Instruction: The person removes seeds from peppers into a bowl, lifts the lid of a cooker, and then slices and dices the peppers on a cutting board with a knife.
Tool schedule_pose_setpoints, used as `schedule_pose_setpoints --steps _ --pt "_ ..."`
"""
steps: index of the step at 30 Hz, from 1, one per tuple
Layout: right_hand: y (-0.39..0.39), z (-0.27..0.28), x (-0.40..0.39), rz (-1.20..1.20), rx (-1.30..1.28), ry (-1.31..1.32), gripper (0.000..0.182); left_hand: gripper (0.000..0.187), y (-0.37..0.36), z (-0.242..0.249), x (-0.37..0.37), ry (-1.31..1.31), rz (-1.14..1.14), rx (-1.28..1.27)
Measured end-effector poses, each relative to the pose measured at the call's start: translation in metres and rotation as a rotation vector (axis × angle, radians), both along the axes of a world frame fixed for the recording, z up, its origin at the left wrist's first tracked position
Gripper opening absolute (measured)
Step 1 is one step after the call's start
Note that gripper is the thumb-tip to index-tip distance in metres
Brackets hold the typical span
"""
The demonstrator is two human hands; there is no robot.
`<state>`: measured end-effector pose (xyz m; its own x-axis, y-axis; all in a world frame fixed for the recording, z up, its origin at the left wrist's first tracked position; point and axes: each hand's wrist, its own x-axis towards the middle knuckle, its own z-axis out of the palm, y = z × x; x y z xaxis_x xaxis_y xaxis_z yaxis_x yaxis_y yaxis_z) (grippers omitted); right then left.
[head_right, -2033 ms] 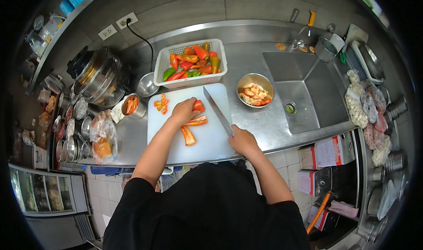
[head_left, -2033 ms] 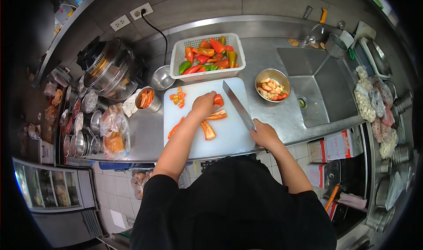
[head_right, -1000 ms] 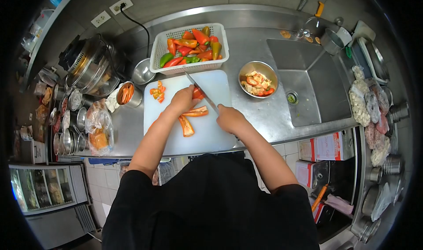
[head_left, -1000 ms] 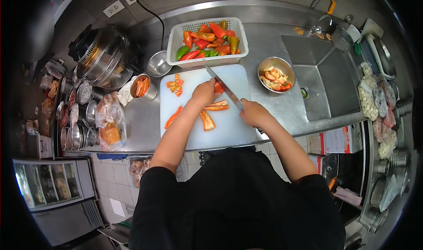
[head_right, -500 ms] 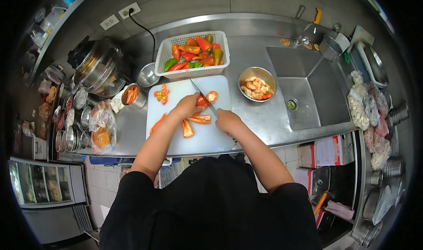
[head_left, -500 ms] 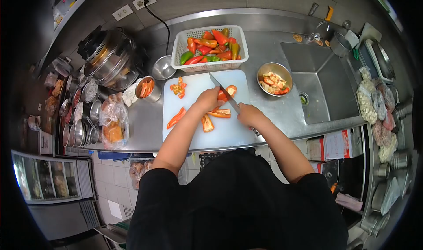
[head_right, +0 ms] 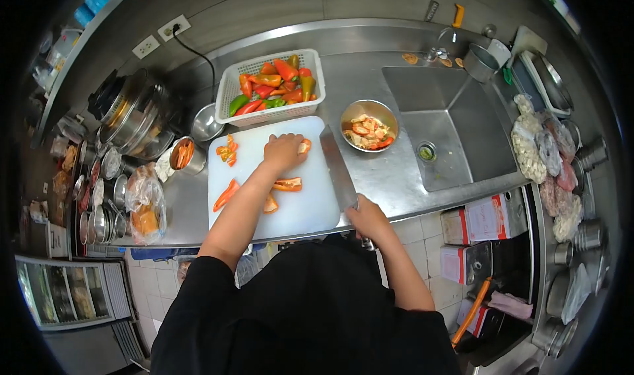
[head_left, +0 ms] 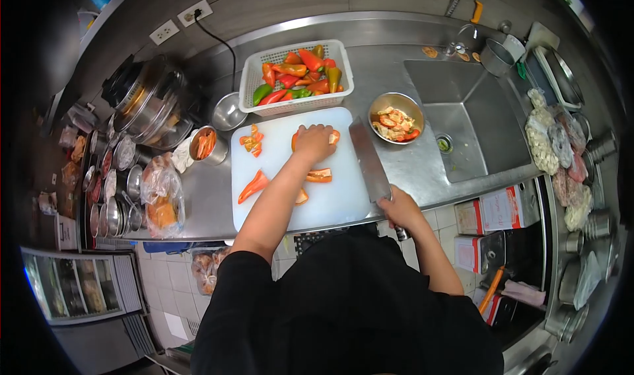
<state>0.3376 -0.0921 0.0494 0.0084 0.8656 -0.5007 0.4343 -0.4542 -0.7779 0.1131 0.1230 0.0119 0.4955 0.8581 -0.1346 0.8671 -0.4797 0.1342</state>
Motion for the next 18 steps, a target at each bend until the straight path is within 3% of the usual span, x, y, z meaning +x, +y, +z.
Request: schedule_pose_setpoints --steps 1,4,7,10,12,16,18 --pt "-0.006 -0.008 0.003 -0.039 -0.022 0.129 0.027 0.055 0.002 0.004 0.006 0.0 -0.015 -0.002" --pt "-0.019 -0.021 0.009 -0.059 -0.088 0.283 0.024 0.048 0.008 0.014 0.016 -0.012 0.069 -0.079" --pt "-0.023 -0.029 0.008 -0.071 -0.094 0.284 0.024 0.049 0.017 0.038 0.034 -0.183 0.11 -0.145" --pt "-0.023 -0.031 0.01 -0.059 -0.084 0.252 0.025 0.05 0.017 0.069 0.062 -0.409 0.054 -0.258" --pt "-0.021 -0.027 0.012 -0.037 -0.081 0.222 0.026 0.045 0.023 0.071 0.072 -0.771 -0.164 -0.042" --pt "-0.021 -0.024 0.016 0.001 -0.096 0.213 0.027 0.033 0.038 0.097 0.018 -0.767 -0.15 -0.044" --pt "-0.023 -0.017 0.015 -0.003 -0.068 0.148 0.028 0.032 0.029 0.107 -0.031 -0.507 -0.022 -0.121"
